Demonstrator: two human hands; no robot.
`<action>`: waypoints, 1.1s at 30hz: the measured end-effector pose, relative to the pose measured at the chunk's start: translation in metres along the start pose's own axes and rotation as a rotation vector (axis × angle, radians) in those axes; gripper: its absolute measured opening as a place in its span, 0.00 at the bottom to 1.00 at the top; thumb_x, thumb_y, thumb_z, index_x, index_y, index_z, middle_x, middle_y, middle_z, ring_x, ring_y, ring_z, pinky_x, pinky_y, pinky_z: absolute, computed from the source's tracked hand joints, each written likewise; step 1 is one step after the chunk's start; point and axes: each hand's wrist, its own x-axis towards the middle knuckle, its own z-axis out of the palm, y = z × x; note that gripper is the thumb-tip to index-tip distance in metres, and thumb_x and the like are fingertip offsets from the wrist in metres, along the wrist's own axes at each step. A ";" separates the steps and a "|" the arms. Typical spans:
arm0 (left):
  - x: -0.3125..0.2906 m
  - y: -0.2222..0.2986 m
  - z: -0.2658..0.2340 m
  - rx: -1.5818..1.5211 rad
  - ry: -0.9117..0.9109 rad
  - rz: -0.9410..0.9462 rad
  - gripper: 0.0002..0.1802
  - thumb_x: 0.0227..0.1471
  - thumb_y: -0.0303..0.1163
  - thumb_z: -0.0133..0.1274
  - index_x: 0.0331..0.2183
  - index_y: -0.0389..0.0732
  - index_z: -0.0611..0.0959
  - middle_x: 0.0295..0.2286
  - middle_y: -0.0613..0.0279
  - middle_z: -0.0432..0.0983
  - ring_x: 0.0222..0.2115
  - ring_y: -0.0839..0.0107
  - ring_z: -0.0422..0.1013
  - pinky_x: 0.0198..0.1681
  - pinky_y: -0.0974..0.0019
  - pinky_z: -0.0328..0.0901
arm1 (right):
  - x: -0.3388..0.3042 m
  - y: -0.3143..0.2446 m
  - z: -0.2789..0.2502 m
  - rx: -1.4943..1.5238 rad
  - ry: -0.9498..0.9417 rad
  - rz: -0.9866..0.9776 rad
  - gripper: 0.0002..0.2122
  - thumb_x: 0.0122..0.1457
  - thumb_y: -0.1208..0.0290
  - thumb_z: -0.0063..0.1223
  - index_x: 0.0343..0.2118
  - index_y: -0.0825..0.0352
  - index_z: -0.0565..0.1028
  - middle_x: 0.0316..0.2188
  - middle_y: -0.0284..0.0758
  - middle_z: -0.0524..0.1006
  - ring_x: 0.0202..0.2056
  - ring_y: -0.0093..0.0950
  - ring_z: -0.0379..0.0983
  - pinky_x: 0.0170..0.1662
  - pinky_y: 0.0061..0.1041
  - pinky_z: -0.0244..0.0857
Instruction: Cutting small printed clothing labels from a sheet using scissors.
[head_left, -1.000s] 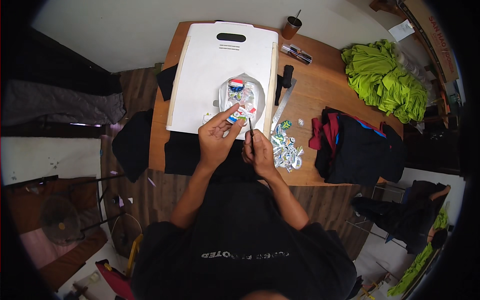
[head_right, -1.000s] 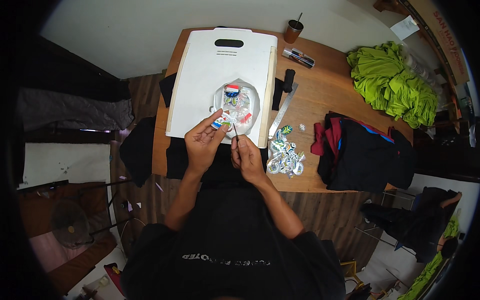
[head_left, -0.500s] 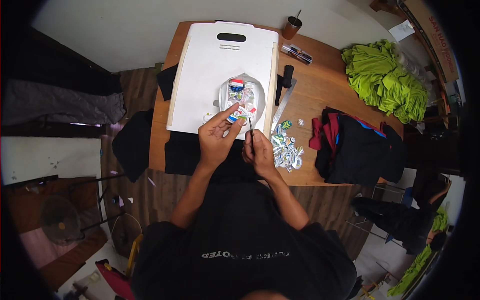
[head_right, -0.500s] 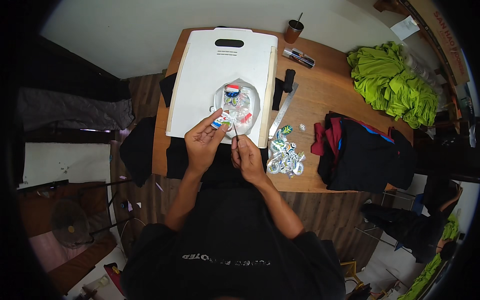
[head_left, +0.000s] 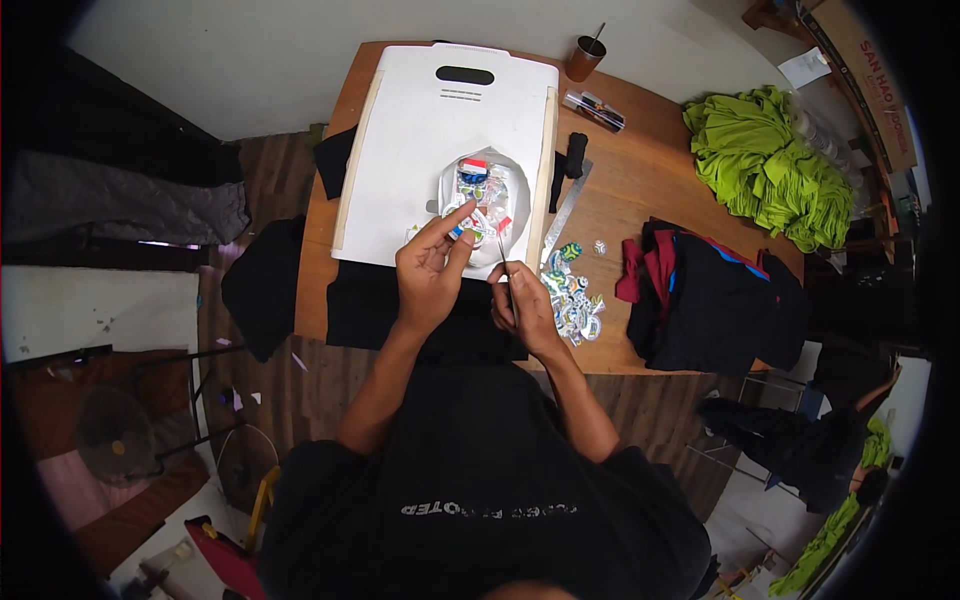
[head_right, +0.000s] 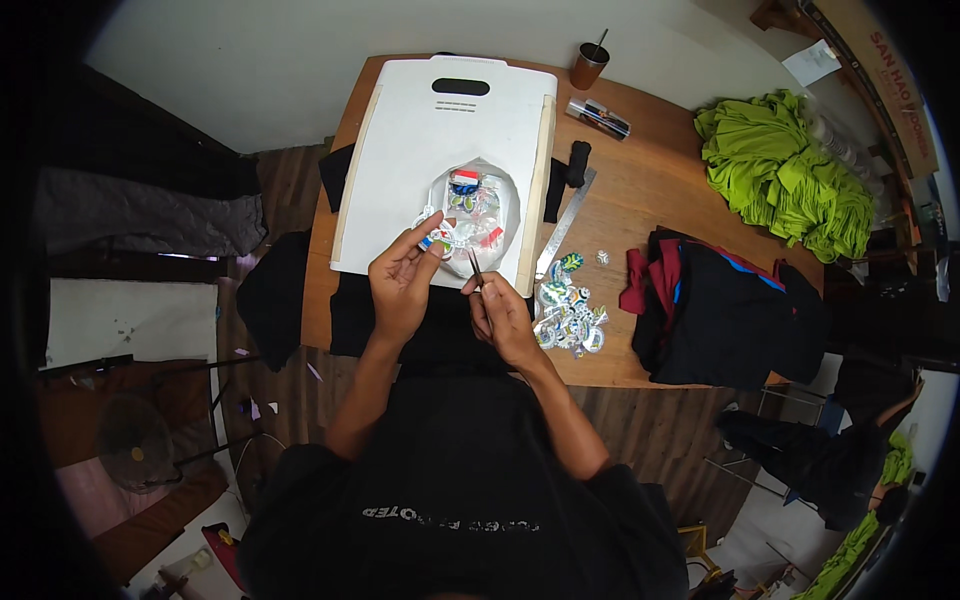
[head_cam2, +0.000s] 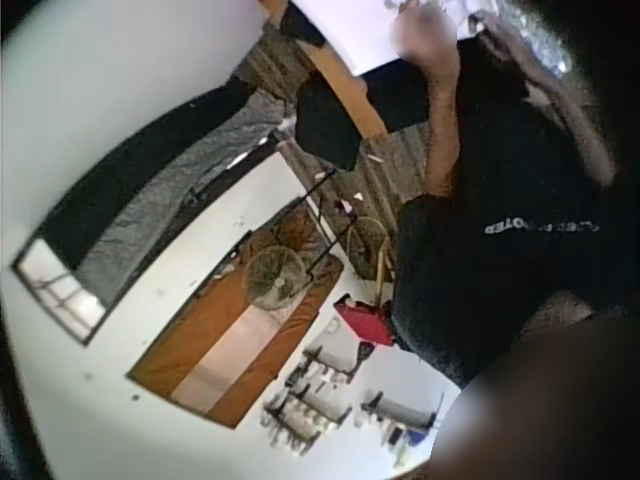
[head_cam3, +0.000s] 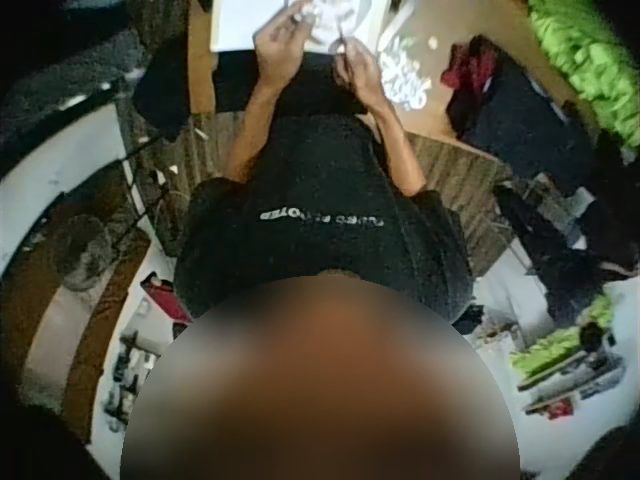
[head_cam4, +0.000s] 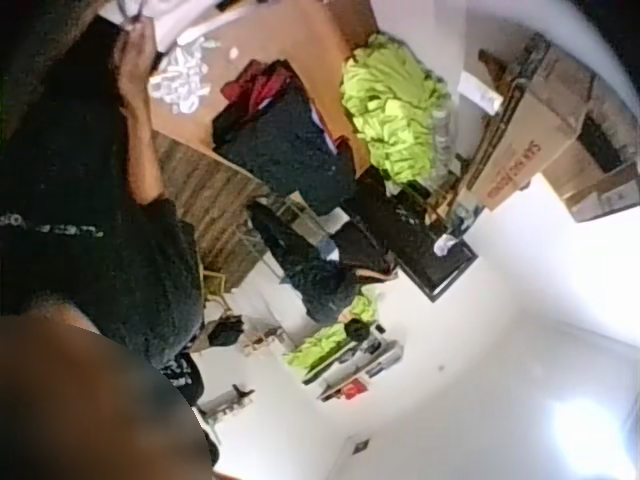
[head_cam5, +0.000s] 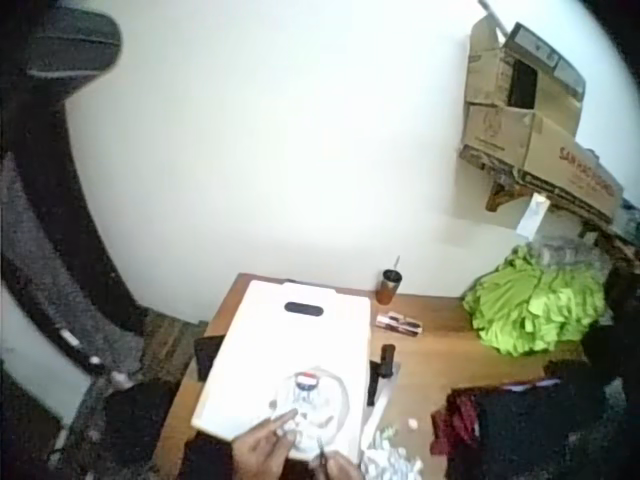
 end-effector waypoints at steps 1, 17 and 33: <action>0.000 0.000 0.000 0.000 -0.002 -0.003 0.20 0.56 0.17 0.49 0.51 0.27 0.73 0.43 0.50 0.75 0.41 0.77 0.71 0.46 0.74 0.66 | 0.000 0.001 -0.001 0.002 -0.001 -0.013 0.17 0.69 0.57 0.33 0.42 0.68 0.67 0.12 0.25 0.57 0.13 0.14 0.48 0.17 0.16 0.45; 0.004 0.010 0.003 -0.019 0.005 -0.074 0.22 0.62 0.26 0.41 0.56 0.28 0.66 0.50 0.42 0.69 0.39 0.61 0.77 0.45 0.64 0.71 | 0.005 -0.005 0.009 -0.011 0.041 -0.049 0.18 0.69 0.56 0.29 0.42 0.69 0.65 0.10 0.26 0.57 0.10 0.16 0.49 0.15 0.16 0.47; -0.001 -0.001 0.001 -0.036 0.017 -0.036 0.21 0.56 0.19 0.51 0.51 0.27 0.72 0.44 0.50 0.74 0.40 0.74 0.74 0.44 0.73 0.68 | 0.010 -0.018 0.011 -0.117 0.145 -0.083 0.20 0.69 0.55 0.27 0.44 0.68 0.66 0.10 0.26 0.57 0.11 0.16 0.51 0.16 0.15 0.47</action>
